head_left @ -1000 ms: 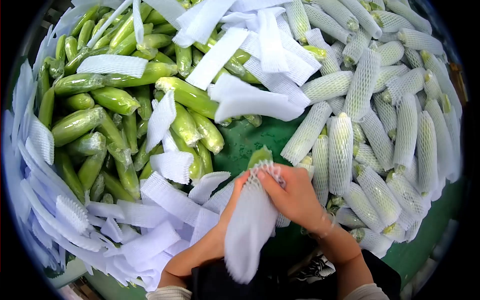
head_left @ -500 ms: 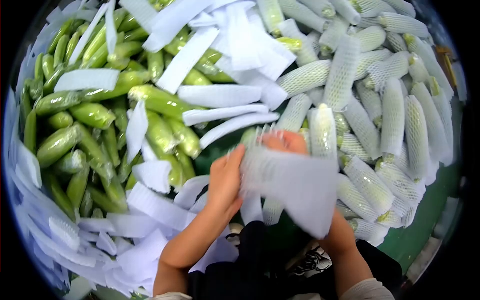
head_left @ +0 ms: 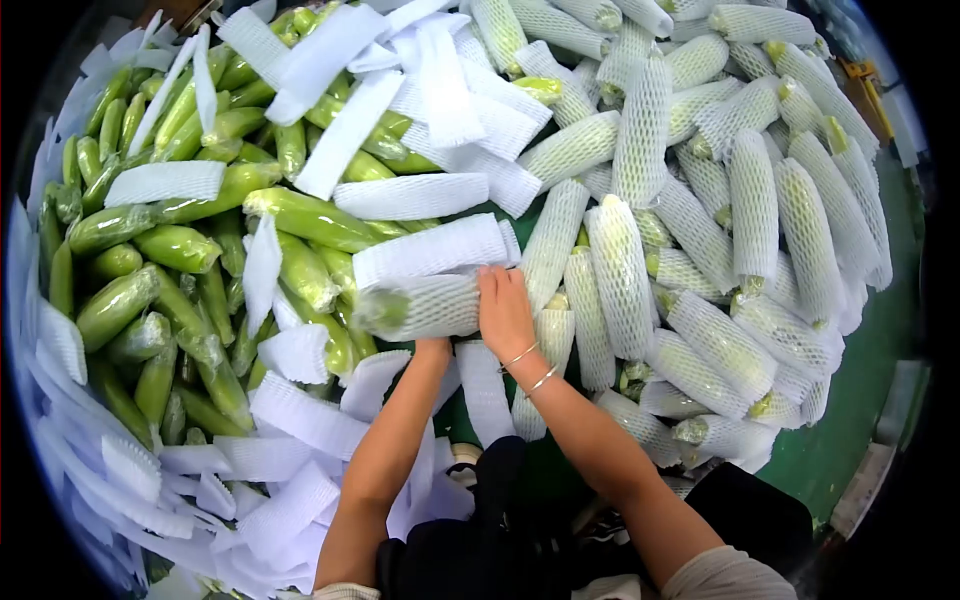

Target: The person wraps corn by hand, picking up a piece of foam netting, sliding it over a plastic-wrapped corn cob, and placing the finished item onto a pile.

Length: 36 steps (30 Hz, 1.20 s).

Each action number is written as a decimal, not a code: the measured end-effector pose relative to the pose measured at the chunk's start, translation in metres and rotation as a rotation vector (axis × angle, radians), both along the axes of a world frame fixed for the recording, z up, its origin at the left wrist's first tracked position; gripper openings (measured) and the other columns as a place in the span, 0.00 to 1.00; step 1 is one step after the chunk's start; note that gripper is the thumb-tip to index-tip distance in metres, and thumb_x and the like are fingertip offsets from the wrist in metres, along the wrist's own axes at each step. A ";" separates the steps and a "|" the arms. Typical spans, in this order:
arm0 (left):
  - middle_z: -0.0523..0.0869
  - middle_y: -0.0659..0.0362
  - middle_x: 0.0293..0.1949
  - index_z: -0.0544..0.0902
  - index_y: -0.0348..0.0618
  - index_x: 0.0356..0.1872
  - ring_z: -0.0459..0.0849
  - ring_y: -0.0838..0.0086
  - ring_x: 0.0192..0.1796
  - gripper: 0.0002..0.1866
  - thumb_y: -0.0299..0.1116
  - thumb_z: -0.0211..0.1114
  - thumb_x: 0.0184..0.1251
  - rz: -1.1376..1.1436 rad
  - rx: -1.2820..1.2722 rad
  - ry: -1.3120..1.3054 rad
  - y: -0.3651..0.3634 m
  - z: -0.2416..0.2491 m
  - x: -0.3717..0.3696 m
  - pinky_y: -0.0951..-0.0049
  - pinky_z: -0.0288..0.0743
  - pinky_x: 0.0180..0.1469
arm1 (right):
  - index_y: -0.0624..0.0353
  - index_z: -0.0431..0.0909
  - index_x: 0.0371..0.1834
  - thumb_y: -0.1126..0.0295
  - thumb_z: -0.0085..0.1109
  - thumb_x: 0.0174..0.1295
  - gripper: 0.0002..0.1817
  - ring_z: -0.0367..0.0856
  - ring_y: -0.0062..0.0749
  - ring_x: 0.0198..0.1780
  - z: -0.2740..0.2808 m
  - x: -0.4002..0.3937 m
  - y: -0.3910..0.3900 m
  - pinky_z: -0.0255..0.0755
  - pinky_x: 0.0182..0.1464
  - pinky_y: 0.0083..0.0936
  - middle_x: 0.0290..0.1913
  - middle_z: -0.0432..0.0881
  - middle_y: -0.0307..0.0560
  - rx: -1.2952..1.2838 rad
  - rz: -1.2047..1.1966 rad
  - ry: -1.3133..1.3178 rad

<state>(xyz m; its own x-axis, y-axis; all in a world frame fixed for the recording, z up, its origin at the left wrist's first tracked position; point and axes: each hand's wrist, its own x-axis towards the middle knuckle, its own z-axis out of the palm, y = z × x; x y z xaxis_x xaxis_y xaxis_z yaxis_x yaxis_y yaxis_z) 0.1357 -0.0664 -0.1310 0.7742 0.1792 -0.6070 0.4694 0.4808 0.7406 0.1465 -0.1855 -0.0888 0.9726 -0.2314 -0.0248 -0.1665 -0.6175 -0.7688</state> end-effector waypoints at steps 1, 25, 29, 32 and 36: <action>0.79 0.56 0.56 0.72 0.45 0.58 0.79 0.65 0.54 0.21 0.46 0.43 0.75 0.038 -0.053 0.043 -0.005 0.022 -0.001 0.63 0.74 0.58 | 0.66 0.74 0.44 0.61 0.46 0.67 0.17 0.75 0.54 0.30 -0.013 -0.003 -0.002 0.72 0.37 0.40 0.34 0.79 0.59 -0.061 0.115 -0.264; 0.76 0.53 0.41 0.78 0.52 0.50 0.77 0.59 0.47 0.26 0.30 0.68 0.43 -1.125 1.576 -0.591 0.033 0.063 0.000 0.62 0.72 0.47 | 0.59 0.66 0.59 0.67 0.69 0.47 0.34 0.69 0.49 0.55 0.067 0.101 0.009 0.65 0.55 0.42 0.52 0.71 0.55 -0.384 0.437 0.042; 0.80 0.58 0.39 0.82 0.57 0.48 0.80 0.63 0.46 0.22 0.33 0.68 0.46 -1.532 1.520 -0.392 0.073 0.087 -0.077 0.63 0.73 0.48 | 0.60 0.63 0.62 0.66 0.68 0.49 0.36 0.69 0.51 0.55 0.063 0.109 0.030 0.66 0.53 0.41 0.52 0.70 0.56 -0.286 0.512 -0.329; 0.82 0.60 0.42 0.83 0.59 0.47 0.80 0.65 0.48 0.17 0.37 0.64 0.52 -1.848 1.423 -0.259 0.108 0.104 -0.134 0.63 0.70 0.52 | 0.59 0.62 0.64 0.68 0.66 0.50 0.36 0.70 0.53 0.54 0.066 0.138 0.061 0.67 0.54 0.42 0.50 0.70 0.57 -0.121 0.575 -0.406; 0.83 0.60 0.42 0.85 0.59 0.45 0.80 0.65 0.49 0.15 0.35 0.58 0.57 -2.068 1.387 -0.135 0.149 0.113 -0.186 0.63 0.69 0.52 | 0.56 0.60 0.66 0.74 0.60 0.52 0.35 0.72 0.54 0.52 0.082 0.150 0.062 0.66 0.57 0.43 0.50 0.72 0.59 -0.094 0.779 -0.037</action>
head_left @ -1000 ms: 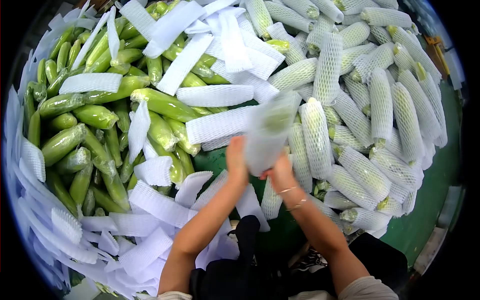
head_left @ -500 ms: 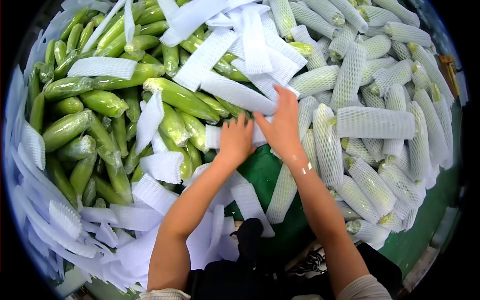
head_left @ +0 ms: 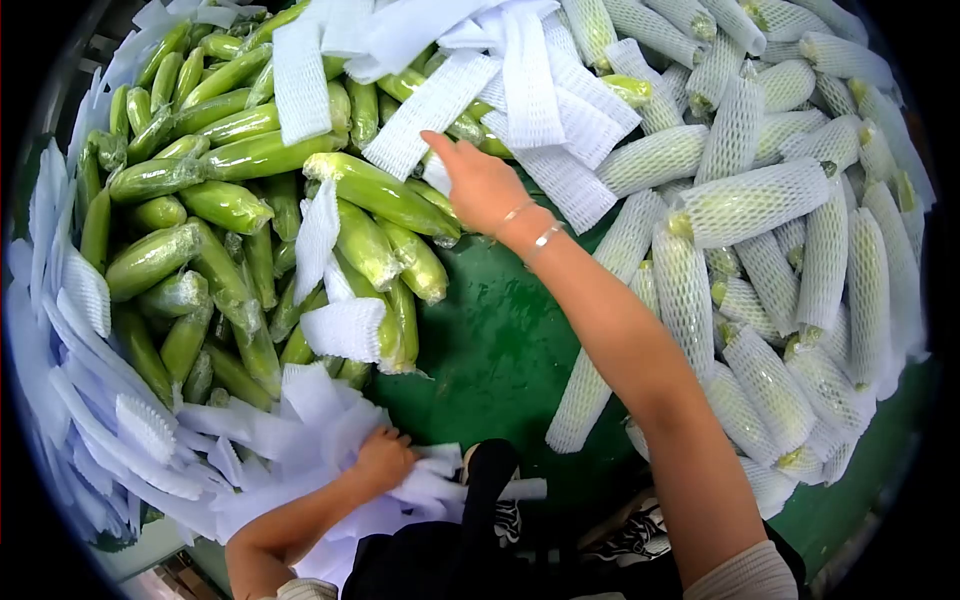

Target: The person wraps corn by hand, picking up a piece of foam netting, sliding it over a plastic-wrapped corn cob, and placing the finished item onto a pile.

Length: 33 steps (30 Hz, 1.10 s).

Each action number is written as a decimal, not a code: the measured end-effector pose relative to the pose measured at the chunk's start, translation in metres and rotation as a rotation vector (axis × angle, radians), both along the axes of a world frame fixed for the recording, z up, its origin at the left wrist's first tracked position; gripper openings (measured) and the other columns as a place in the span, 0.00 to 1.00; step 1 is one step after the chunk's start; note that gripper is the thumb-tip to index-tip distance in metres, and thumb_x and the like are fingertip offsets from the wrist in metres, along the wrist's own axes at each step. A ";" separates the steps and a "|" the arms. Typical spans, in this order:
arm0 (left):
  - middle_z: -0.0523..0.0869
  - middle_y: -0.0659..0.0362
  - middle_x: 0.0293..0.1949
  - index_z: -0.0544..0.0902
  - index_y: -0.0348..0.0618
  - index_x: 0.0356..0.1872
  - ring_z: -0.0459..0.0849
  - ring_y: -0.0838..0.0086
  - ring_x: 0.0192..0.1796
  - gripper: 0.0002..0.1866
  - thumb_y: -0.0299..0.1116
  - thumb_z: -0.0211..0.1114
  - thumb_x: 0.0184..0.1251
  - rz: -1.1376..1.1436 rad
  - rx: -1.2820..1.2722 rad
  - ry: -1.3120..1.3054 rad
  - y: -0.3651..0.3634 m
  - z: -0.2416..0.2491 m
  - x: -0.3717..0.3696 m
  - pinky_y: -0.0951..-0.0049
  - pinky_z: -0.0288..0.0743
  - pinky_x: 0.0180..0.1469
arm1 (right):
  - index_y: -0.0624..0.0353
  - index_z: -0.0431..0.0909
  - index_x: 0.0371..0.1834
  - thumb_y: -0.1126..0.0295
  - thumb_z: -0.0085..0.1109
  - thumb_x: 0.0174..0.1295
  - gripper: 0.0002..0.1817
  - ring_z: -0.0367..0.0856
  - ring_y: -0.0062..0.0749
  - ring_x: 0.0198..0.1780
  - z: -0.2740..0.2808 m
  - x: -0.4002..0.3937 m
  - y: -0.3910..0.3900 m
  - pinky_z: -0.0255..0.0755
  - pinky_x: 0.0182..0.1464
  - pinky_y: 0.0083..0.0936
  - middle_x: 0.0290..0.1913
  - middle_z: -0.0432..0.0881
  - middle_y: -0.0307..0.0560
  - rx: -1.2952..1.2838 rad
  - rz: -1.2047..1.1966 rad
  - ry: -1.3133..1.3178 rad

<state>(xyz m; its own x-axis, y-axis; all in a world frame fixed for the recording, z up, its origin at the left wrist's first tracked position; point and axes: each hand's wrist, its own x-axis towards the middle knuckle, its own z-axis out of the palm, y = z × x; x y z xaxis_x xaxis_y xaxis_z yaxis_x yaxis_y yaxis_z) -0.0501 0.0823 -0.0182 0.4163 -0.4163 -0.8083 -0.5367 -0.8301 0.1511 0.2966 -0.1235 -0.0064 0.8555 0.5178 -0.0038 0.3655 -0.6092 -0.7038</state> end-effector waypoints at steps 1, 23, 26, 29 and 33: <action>0.83 0.60 0.43 0.85 0.60 0.45 0.80 0.65 0.49 0.15 0.34 0.56 0.59 -0.087 0.046 0.066 0.002 0.004 -0.002 0.63 0.69 0.52 | 0.52 0.63 0.65 0.77 0.55 0.53 0.32 0.77 0.55 0.42 -0.004 -0.006 -0.010 0.73 0.48 0.43 0.48 0.73 0.66 0.204 -0.093 -0.161; 0.82 0.62 0.32 0.79 0.35 0.38 0.76 0.81 0.35 0.08 0.31 0.63 0.67 1.943 -1.606 -0.228 -0.151 -0.034 0.288 0.81 0.70 0.39 | 0.56 0.70 0.29 0.69 0.55 0.67 0.09 0.68 0.15 0.31 -0.076 -0.039 -0.031 0.65 0.34 0.16 0.27 0.72 0.34 1.167 -0.555 0.314; 0.83 0.58 0.37 0.77 0.33 0.41 0.80 0.76 0.39 0.10 0.32 0.62 0.68 1.938 -1.756 0.118 -0.147 -0.044 0.293 0.76 0.74 0.43 | 0.56 0.70 0.29 0.65 0.54 0.68 0.10 0.68 0.16 0.30 -0.105 -0.018 -0.039 0.66 0.33 0.18 0.26 0.72 0.34 1.289 -0.644 0.416; 0.85 0.49 0.37 0.76 0.34 0.49 0.83 0.65 0.36 0.17 0.37 0.61 0.67 1.647 -1.262 -0.777 -0.127 -0.070 0.281 0.65 0.76 0.39 | 0.62 0.74 0.34 0.58 0.58 0.65 0.16 0.75 0.23 0.31 -0.097 -0.017 -0.039 0.71 0.35 0.23 0.30 0.77 0.41 1.251 -0.617 0.675; 0.82 0.33 0.38 0.66 0.40 0.63 0.84 0.46 0.39 0.31 0.48 0.60 0.65 1.590 -0.584 -0.895 -0.153 -0.067 0.270 0.55 0.76 0.38 | 0.74 0.77 0.40 0.50 0.63 0.56 0.29 0.83 0.45 0.39 -0.108 -0.028 -0.039 0.75 0.44 0.35 0.38 0.83 0.63 0.348 -0.393 0.254</action>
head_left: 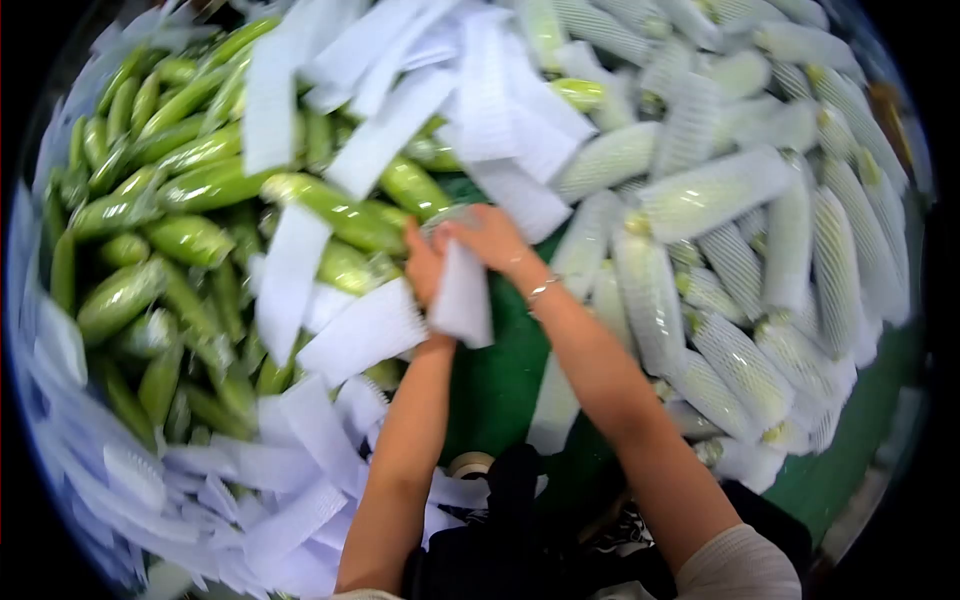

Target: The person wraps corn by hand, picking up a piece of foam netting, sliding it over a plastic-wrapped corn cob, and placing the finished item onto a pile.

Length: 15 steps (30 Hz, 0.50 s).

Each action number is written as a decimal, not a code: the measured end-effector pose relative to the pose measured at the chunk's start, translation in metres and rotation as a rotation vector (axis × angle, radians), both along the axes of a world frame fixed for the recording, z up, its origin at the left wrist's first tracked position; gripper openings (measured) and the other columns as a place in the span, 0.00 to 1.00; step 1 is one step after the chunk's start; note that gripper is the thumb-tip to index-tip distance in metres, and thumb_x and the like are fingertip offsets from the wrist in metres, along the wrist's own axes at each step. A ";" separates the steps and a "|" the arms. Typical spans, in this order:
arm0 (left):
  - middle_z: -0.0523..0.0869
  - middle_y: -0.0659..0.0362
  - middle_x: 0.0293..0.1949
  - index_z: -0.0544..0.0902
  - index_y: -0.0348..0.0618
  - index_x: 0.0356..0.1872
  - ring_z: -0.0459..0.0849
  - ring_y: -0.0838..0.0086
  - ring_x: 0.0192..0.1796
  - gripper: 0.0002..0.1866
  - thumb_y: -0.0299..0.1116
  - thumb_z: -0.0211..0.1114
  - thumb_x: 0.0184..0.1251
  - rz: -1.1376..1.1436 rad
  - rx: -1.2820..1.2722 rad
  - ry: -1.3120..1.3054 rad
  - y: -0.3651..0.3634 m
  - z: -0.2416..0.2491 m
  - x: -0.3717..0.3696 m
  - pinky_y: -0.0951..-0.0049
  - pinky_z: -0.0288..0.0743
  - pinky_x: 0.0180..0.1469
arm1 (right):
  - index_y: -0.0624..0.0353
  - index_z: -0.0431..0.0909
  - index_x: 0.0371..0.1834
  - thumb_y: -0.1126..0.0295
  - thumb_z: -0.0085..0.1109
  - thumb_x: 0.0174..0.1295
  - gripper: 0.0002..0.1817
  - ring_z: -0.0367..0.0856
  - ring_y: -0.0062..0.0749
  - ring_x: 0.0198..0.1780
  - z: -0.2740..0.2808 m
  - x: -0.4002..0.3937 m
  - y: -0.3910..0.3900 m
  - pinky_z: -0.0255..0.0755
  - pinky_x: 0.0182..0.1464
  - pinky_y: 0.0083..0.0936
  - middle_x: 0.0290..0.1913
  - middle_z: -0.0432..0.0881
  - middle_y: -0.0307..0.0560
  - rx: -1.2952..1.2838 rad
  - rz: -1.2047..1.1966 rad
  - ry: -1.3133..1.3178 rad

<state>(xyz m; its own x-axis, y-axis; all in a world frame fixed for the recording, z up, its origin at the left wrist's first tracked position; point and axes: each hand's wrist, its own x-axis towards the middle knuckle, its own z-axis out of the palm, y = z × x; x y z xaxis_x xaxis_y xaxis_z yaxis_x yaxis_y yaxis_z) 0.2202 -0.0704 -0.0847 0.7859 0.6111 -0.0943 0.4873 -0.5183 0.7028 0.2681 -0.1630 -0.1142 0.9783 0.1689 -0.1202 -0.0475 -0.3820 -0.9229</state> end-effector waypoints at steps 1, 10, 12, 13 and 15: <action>0.84 0.39 0.36 0.62 0.41 0.67 0.85 0.52 0.36 0.33 0.46 0.60 0.66 0.004 -0.098 0.013 -0.003 0.005 -0.002 0.57 0.76 0.39 | 0.75 0.78 0.38 0.50 0.63 0.56 0.30 0.83 0.45 0.37 -0.001 -0.002 -0.001 0.75 0.41 0.37 0.35 0.83 0.64 -0.046 0.003 0.000; 0.81 0.58 0.35 0.76 0.43 0.47 0.82 0.69 0.36 0.22 0.53 0.49 0.73 0.208 -1.696 0.102 0.000 0.079 -0.084 0.67 0.79 0.39 | 0.65 0.77 0.34 0.61 0.56 0.61 0.15 0.79 0.59 0.32 0.181 -0.121 -0.035 0.71 0.31 0.43 0.25 0.78 0.65 -0.092 -0.091 0.130; 0.81 0.59 0.36 0.76 0.45 0.48 0.82 0.70 0.38 0.21 0.53 0.49 0.73 0.048 -1.721 0.200 0.017 0.030 -0.103 0.68 0.79 0.39 | 0.65 0.76 0.29 0.63 0.56 0.59 0.13 0.78 0.59 0.27 0.193 -0.122 -0.043 0.70 0.29 0.42 0.22 0.75 0.65 -0.060 -0.077 -0.016; 0.81 0.59 0.36 0.77 0.46 0.48 0.82 0.70 0.38 0.21 0.53 0.49 0.73 -0.022 -1.728 0.235 0.028 0.008 -0.113 0.68 0.79 0.40 | 0.65 0.76 0.29 0.63 0.56 0.59 0.13 0.78 0.59 0.27 0.183 -0.114 -0.044 0.70 0.29 0.42 0.22 0.75 0.65 -0.059 -0.066 -0.011; 0.82 0.61 0.39 0.77 0.47 0.49 0.82 0.72 0.39 0.18 0.50 0.51 0.72 0.077 -1.490 0.177 0.006 0.059 -0.098 0.68 0.78 0.39 | 0.64 0.77 0.27 0.66 0.57 0.57 0.11 0.79 0.46 0.22 0.150 -0.079 -0.041 0.70 0.27 0.38 0.19 0.76 0.58 0.006 -0.071 -0.157</action>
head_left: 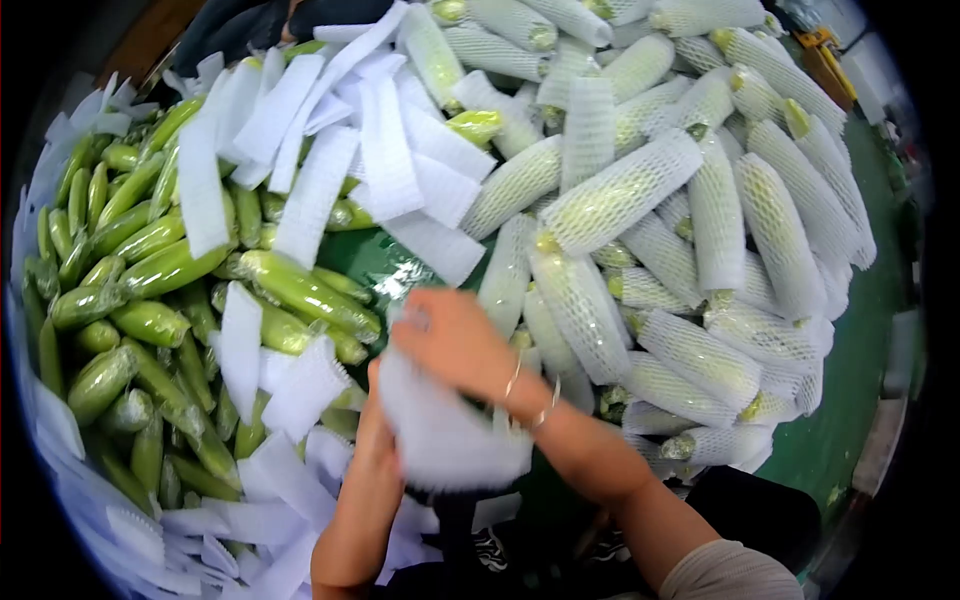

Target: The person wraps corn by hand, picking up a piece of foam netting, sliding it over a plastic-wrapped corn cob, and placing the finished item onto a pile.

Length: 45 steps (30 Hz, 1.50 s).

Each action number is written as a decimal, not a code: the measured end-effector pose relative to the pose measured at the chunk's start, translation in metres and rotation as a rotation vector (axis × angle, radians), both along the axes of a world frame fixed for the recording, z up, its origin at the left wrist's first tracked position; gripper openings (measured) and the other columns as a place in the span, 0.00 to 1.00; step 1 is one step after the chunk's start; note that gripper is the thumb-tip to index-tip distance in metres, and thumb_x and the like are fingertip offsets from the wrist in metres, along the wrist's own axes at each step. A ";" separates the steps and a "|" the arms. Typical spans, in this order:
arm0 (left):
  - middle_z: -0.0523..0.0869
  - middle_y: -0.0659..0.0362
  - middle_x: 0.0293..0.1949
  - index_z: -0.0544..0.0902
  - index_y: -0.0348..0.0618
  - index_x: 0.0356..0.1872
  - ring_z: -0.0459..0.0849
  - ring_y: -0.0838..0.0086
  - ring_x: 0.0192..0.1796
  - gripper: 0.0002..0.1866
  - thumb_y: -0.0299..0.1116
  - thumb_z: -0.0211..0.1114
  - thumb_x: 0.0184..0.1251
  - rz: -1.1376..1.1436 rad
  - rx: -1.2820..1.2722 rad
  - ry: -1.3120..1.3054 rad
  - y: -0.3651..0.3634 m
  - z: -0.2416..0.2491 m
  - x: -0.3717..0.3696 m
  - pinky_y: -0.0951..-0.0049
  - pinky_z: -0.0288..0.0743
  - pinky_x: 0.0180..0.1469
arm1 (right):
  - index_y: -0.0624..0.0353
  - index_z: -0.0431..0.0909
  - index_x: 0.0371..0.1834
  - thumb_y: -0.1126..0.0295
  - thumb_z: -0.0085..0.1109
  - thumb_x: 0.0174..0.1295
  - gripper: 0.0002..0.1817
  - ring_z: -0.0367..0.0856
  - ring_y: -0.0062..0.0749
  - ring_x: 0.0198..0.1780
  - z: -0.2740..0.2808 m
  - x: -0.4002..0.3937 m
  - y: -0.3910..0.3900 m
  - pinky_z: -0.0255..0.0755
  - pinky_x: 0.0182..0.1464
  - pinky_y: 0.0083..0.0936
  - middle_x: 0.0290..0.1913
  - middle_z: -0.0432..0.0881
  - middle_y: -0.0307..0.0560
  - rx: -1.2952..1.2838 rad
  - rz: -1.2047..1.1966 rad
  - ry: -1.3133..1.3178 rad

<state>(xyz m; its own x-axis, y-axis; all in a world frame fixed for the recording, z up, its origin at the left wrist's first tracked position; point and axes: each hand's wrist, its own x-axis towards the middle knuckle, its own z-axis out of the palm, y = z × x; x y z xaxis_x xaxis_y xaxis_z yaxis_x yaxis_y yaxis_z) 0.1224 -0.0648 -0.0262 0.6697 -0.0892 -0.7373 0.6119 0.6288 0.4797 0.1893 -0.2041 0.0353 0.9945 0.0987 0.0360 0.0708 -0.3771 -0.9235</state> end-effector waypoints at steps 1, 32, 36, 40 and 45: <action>0.83 0.61 0.39 0.78 0.45 0.48 0.82 0.72 0.38 0.17 0.46 0.53 0.71 0.042 0.001 0.005 -0.013 0.035 0.015 0.68 0.78 0.39 | 0.66 0.78 0.25 0.63 0.58 0.54 0.14 0.79 0.51 0.24 -0.012 0.017 -0.001 0.71 0.29 0.40 0.21 0.78 0.61 0.053 -0.010 0.163; 0.76 0.61 0.30 0.73 0.40 0.28 0.71 0.82 0.32 0.09 0.30 0.59 0.68 0.165 0.980 -0.464 0.017 -0.135 -0.002 0.79 0.67 0.35 | 0.58 0.75 0.45 0.69 0.49 0.63 0.10 0.74 0.21 0.40 -0.156 -0.048 0.037 0.69 0.43 0.20 0.36 0.77 0.39 0.670 -0.228 0.478; 0.78 0.55 0.39 0.75 0.35 0.46 0.77 0.69 0.43 0.12 0.31 0.58 0.66 -0.056 1.158 -0.555 -0.043 -0.029 0.048 0.71 0.71 0.49 | 0.49 0.76 0.52 0.46 0.46 0.65 0.23 0.79 0.37 0.52 -0.095 -0.037 -0.013 0.73 0.55 0.36 0.50 0.81 0.41 1.540 -0.335 0.913; 0.77 0.48 0.43 0.75 0.34 0.46 0.76 0.59 0.48 0.13 0.29 0.61 0.62 -0.007 1.119 -1.007 -0.049 0.048 0.078 0.65 0.69 0.53 | 0.57 0.72 0.54 0.51 0.42 0.67 0.24 0.78 0.42 0.49 -0.007 0.057 -0.118 0.73 0.51 0.40 0.50 0.79 0.50 1.502 -0.429 0.413; 0.72 0.45 0.58 0.71 0.40 0.60 0.67 0.49 0.63 0.27 0.28 0.64 0.57 -0.126 1.925 -0.819 0.052 0.046 0.057 0.55 0.58 0.65 | 0.62 0.69 0.53 0.58 0.47 0.66 0.20 0.79 0.41 0.43 0.020 0.100 -0.104 0.76 0.42 0.32 0.46 0.79 0.53 1.179 -0.289 0.259</action>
